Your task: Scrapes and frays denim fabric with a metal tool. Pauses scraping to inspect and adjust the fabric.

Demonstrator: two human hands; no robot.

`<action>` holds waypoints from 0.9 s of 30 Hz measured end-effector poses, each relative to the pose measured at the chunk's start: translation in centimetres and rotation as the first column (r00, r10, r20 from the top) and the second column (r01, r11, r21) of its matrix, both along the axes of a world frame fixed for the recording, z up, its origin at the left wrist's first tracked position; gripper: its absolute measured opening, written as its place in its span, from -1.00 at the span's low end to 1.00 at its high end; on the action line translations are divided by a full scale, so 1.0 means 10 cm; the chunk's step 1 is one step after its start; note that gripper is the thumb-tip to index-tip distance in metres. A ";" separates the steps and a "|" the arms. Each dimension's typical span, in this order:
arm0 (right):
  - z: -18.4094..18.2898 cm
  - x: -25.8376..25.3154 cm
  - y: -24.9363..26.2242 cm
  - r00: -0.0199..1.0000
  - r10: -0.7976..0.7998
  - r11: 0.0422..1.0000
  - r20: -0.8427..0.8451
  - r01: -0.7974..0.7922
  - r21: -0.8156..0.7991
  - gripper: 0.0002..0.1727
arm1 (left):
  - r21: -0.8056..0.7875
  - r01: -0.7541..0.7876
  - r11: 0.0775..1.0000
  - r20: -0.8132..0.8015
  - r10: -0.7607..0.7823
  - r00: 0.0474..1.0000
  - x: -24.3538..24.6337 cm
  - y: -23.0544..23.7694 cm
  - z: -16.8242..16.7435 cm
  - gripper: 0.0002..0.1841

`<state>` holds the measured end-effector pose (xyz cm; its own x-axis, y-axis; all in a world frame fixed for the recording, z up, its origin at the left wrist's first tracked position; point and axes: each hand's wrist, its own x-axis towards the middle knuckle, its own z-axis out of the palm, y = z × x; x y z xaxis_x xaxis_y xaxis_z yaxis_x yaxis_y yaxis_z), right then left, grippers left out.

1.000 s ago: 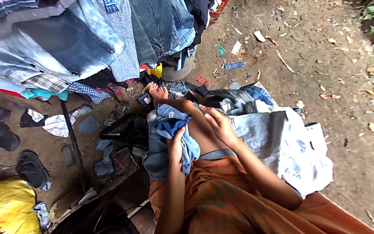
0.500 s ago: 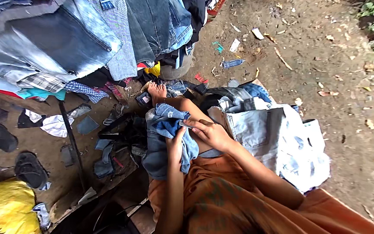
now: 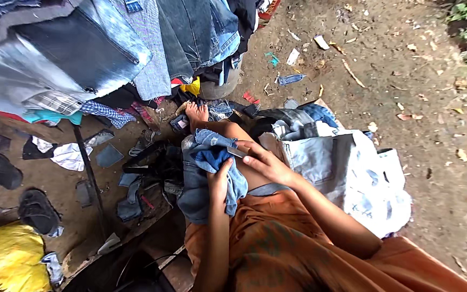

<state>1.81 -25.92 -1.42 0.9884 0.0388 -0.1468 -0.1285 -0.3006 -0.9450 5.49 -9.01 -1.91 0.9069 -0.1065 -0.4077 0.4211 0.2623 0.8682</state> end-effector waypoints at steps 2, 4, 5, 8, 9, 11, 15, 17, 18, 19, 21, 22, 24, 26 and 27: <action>-0.05 -0.03 0.08 0.999 0.034 0.999 -0.019 -0.034 0.020 -0.44 | -0.040 -0.002 0.999 0.002 0.002 1.000 -0.01 0.03 0.00 -0.68; -0.07 -0.06 0.14 0.999 0.034 0.999 -0.024 -0.034 0.013 -0.41 | -0.084 -0.001 0.996 -0.016 0.000 1.000 -0.02 0.06 0.01 -0.69; -0.08 -0.07 0.16 1.000 0.029 0.999 -0.012 -0.029 -0.017 -0.42 | -0.097 0.000 0.995 -0.033 -0.003 0.999 -0.02 0.07 0.01 -0.72; -0.10 -0.04 0.21 0.995 -0.019 0.974 0.098 0.041 -0.223 -0.47 | -0.122 0.017 0.992 -0.084 -0.028 0.996 -0.01 0.10 0.03 -0.79; -0.11 -0.02 0.22 0.993 -0.037 0.969 0.108 0.062 -0.240 -0.48 | -0.131 0.021 0.991 -0.097 -0.034 0.995 0.00 0.10 0.03 -0.80; -0.06 0.04 0.23 0.996 -0.087 0.993 0.022 0.089 -0.072 -0.52 | -0.118 0.019 0.993 -0.109 -0.032 0.994 0.02 0.09 0.04 -0.80; 0.04 0.08 0.26 0.974 -0.132 0.878 -0.182 0.201 0.435 -0.57 | -0.036 0.060 0.998 -0.089 -0.063 0.994 0.03 0.16 0.02 -0.68; 0.05 0.00 0.25 0.981 -0.121 0.913 -0.151 0.170 0.371 -0.56 | -0.022 0.056 0.998 -0.106 -0.058 0.993 0.04 0.19 0.00 -0.69; 0.05 -0.06 0.26 0.986 -0.107 0.944 -0.125 0.141 0.300 -0.54 | -0.019 0.043 0.999 -0.113 -0.045 0.993 0.04 0.20 -0.01 -0.71; 0.03 -0.13 0.27 0.990 -0.093 0.965 -0.107 0.115 0.234 -0.53 | -0.014 0.030 0.999 -0.115 -0.031 0.993 0.03 0.20 -0.01 -0.73; -0.02 -0.24 0.32 0.994 -0.071 0.991 -0.081 0.080 0.106 -0.47 | -0.005 0.003 1.000 -0.109 -0.004 0.994 0.03 0.19 -0.01 -0.79; -0.03 -0.27 0.35 0.994 -0.062 0.997 -0.088 0.066 0.036 -0.43 | -0.003 -0.008 1.000 -0.101 0.008 0.995 0.01 0.18 0.00 -0.83; -0.05 -0.29 0.40 0.991 -0.068 0.992 -0.115 0.055 -0.112 -0.36 | -0.007 -0.023 1.000 -0.086 0.022 0.996 -0.02 0.18 -0.01 -0.84; -0.07 -0.28 0.45 0.990 -0.084 0.971 -0.111 0.056 -0.232 -0.33 | -0.008 -0.040 0.999 -0.079 0.039 0.996 -0.04 0.17 0.01 -0.83; -0.06 -0.28 0.47 0.990 -0.087 0.959 -0.110 0.054 -0.278 -0.32 | -0.014 -0.049 0.999 -0.080 0.048 0.996 -0.05 0.17 0.02 -0.82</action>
<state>-0.95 -21.26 -2.05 0.9615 -0.0886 -0.2600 -0.2664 -0.5316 -0.8040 5.02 -7.30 -1.72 0.8759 -0.0704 -0.4774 0.4752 0.2975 0.8280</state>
